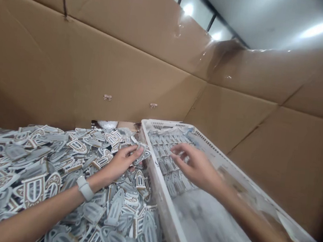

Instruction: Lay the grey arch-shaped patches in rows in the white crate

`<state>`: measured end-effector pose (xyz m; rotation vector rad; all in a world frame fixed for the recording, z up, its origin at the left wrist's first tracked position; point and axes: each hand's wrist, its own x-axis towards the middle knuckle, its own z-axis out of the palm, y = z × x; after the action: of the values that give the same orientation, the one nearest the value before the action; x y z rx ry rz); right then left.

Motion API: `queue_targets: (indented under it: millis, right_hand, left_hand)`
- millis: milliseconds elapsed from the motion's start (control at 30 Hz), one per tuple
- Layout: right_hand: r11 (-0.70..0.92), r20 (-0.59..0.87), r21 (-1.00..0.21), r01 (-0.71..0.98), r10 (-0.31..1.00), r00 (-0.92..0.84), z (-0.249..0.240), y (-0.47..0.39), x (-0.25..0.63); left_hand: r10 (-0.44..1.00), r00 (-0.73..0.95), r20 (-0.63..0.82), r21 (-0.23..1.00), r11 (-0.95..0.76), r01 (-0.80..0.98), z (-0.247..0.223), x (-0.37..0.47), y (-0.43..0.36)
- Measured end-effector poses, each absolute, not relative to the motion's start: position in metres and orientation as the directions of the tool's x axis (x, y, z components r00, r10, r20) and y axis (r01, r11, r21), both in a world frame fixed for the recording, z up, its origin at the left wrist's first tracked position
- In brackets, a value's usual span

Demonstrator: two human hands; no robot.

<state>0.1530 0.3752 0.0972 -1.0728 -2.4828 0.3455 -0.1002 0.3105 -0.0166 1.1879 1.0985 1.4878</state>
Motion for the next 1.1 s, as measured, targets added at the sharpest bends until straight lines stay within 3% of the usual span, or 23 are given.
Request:
queue_targets:
  millis: [233,367,667,867,967,1100]
  right_hand:
    - [0.867,0.327,-0.328,0.375,0.476,-0.816,0.104,0.364,0.074]
    - [0.877,0.296,-0.33,0.35,0.448,-0.843,0.1,0.372,0.063]
    - [0.712,0.308,-0.567,0.415,0.65,-0.695,0.119,0.385,0.087]
    - [0.467,0.219,-0.8,0.378,0.813,-0.54,0.127,0.421,0.149]
    - [0.382,0.173,-0.824,0.418,0.873,-0.456,0.122,0.437,0.19]
    - [0.313,0.094,-0.769,0.557,0.918,-0.386,0.109,0.446,0.24]
  left_hand:
    - [0.971,-0.082,0.225,0.974,-0.225,0.01,-0.016,-0.102,0.31]
    - [0.972,-0.065,0.225,0.974,-0.225,0.012,-0.014,-0.1,0.309]
    - [0.986,-0.155,0.063,0.958,-0.103,-0.267,-0.018,-0.101,0.309]
    - [0.984,-0.18,0.0,0.955,-0.054,-0.293,-0.023,-0.106,0.312]
    - [0.984,-0.18,0.002,0.956,-0.055,-0.29,-0.023,-0.105,0.311]
    - [0.982,-0.188,-0.007,0.961,-0.045,-0.274,-0.021,-0.104,0.309]
